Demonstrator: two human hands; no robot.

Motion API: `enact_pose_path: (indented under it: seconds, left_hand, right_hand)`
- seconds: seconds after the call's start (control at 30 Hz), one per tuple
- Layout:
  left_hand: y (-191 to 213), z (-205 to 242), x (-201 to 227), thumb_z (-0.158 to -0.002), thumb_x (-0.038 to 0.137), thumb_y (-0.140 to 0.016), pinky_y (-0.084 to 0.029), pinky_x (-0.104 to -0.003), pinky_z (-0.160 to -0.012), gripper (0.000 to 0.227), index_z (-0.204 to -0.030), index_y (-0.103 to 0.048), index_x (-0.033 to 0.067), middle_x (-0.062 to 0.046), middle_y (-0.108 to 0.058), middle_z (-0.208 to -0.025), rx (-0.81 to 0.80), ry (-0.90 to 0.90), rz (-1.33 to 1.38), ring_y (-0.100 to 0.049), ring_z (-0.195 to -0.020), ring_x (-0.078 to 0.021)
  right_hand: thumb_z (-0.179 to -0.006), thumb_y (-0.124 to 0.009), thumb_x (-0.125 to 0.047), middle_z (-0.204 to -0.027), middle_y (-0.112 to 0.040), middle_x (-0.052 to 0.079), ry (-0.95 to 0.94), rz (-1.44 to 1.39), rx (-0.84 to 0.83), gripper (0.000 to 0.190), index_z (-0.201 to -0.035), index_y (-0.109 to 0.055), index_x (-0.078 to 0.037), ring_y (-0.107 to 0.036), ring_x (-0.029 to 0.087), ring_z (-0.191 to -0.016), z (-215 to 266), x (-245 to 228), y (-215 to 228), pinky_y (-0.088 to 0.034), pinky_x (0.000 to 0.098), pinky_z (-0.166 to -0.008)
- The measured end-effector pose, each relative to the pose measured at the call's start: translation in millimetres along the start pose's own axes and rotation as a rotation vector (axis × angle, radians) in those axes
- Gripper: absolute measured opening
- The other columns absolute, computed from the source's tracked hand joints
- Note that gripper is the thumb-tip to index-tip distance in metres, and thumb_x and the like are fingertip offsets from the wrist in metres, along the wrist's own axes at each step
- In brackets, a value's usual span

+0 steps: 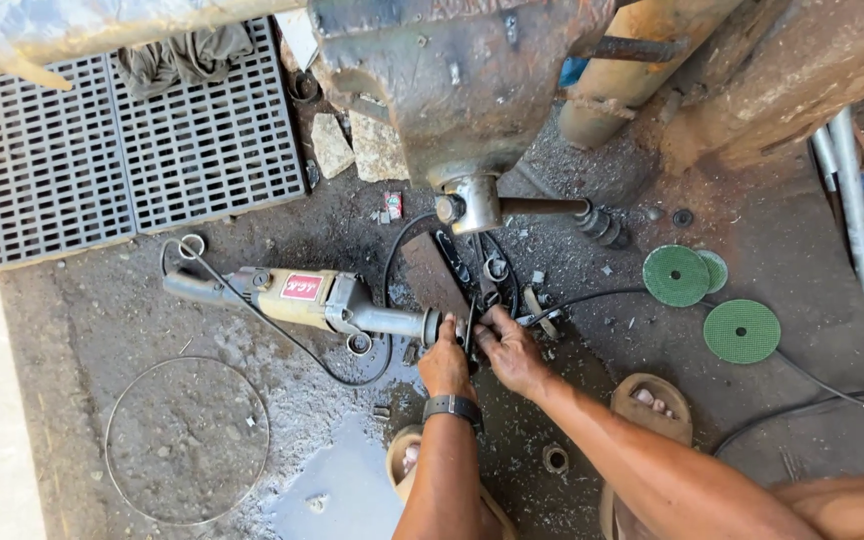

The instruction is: Using a wrench and hands to replace a grinding disc on an angle grinder in a workshop environment.

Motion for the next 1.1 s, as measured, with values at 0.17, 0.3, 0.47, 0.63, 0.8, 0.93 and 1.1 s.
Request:
enact_pose_path:
  seconds: [0.17, 0.3, 0.47, 0.63, 0.8, 0.93, 1.1]
  left_hand:
    - [1.3, -29.8, -9.0, -0.081, 0.047, -0.081, -0.058, -0.052, -0.078, 0.068, -0.105, -0.077, -0.0171, -0.035, -0.07, -0.101, -0.062, -0.074, -0.094, -0.069, -0.1, -0.0385]
    - [-1.6, 0.1, 7.4, -0.081, 0.049, -0.081, -0.055, -0.056, -0.086, 0.076, -0.118, -0.073, -0.0162, -0.038, -0.068, -0.118, -0.113, -0.01, -0.111, -0.068, -0.112, -0.0434]
    - [-17.1, 10.6, 0.3, -0.088, 0.052, -0.072, -0.055, -0.056, -0.094, 0.078, -0.134, -0.066, -0.0106, -0.033, -0.063, -0.136, -0.154, 0.105, -0.032, -0.064, -0.121, -0.0452]
    - [-7.5, 0.0, 2.3, -0.085, 0.052, -0.074, -0.056, -0.056, -0.088, 0.08, -0.132, -0.066, -0.0118, -0.031, -0.063, -0.131, -0.133, 0.065, -0.114, -0.065, -0.116, -0.0413]
    - [-7.1, 0.6, 5.3, -0.085, 0.052, -0.073, -0.054, -0.053, -0.081, 0.077, -0.13, -0.067, -0.0111, -0.027, -0.062, -0.127, -0.141, 0.067, -0.133, -0.065, -0.108, -0.0367]
    - [-6.5, 35.0, 31.4, -0.094, 0.054, -0.062, -0.042, -0.046, -0.077, 0.058, -0.116, -0.065, 0.0003, -0.017, -0.056, -0.108, -0.175, 0.141, -0.17, -0.051, -0.091, -0.0289]
    - [-11.0, 53.8, 48.0, -0.099, 0.051, -0.057, -0.035, -0.036, -0.069, 0.038, -0.098, -0.06, 0.0129, -0.004, -0.049, -0.085, -0.189, 0.189, -0.142, -0.042, -0.076, -0.0186]
  right_hand:
    - [-0.099, -0.063, -0.022, -0.09, -0.077, 0.016, 0.094, -0.086, -0.015, 0.014, -0.109, -0.07, -0.015, -0.074, 0.031, -0.09, 7.1, -31.3, 11.0, -0.057, 0.0468, -0.085]
    - [-0.098, -0.063, -0.023, -0.087, -0.077, 0.014, 0.145, -0.067, -0.009, 0.013, -0.107, -0.07, -0.016, -0.075, 0.03, -0.087, 8.7, -37.2, 14.5, -0.057, 0.0461, -0.083]
    - [-0.098, -0.065, -0.023, -0.088, -0.077, 0.015, 0.191, -0.068, -0.027, 0.012, -0.108, -0.07, -0.016, -0.074, 0.03, -0.088, 6.5, -35.6, 11.8, -0.057, 0.0457, -0.082]
    - [-0.099, -0.064, -0.03, -0.066, -0.072, 0.014, 0.197, -0.227, -0.082, 0.022, -0.091, -0.071, -0.01, -0.068, 0.024, -0.061, -19.5, -41.8, 20.2, -0.054, 0.0369, -0.062]
    - [-0.095, -0.07, -0.032, -0.061, -0.072, 0.007, 0.106, 0.016, 0.077, 0.022, -0.102, -0.078, -0.013, -0.075, 0.024, -0.064, -93.5, -35.4, 48.1, -0.057, 0.0354, -0.061]
    - [-0.094, -0.057, -0.036, -0.093, -0.077, 0.017, 0.021, 0.161, 0.099, 0.036, -0.112, -0.072, -0.008, -0.072, 0.037, -0.102, -131.5, -26.8, 51.8, -0.057, 0.0492, -0.09]
    - [-0.097, -0.049, -0.037, -0.084, -0.065, 0.01, -0.052, -0.156, 0.01, 0.026, -0.102, -0.061, -0.015, -0.064, 0.03, -0.088, -170.6, -21.4, 35.4, -0.053, 0.0418, -0.081]
Point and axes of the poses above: each hand's wrist, its own z-axis away from the middle knuckle, its own y-axis out of the back of the hand, x = y × z, the point moved 10 cm from there along -z, towards the middle knuckle
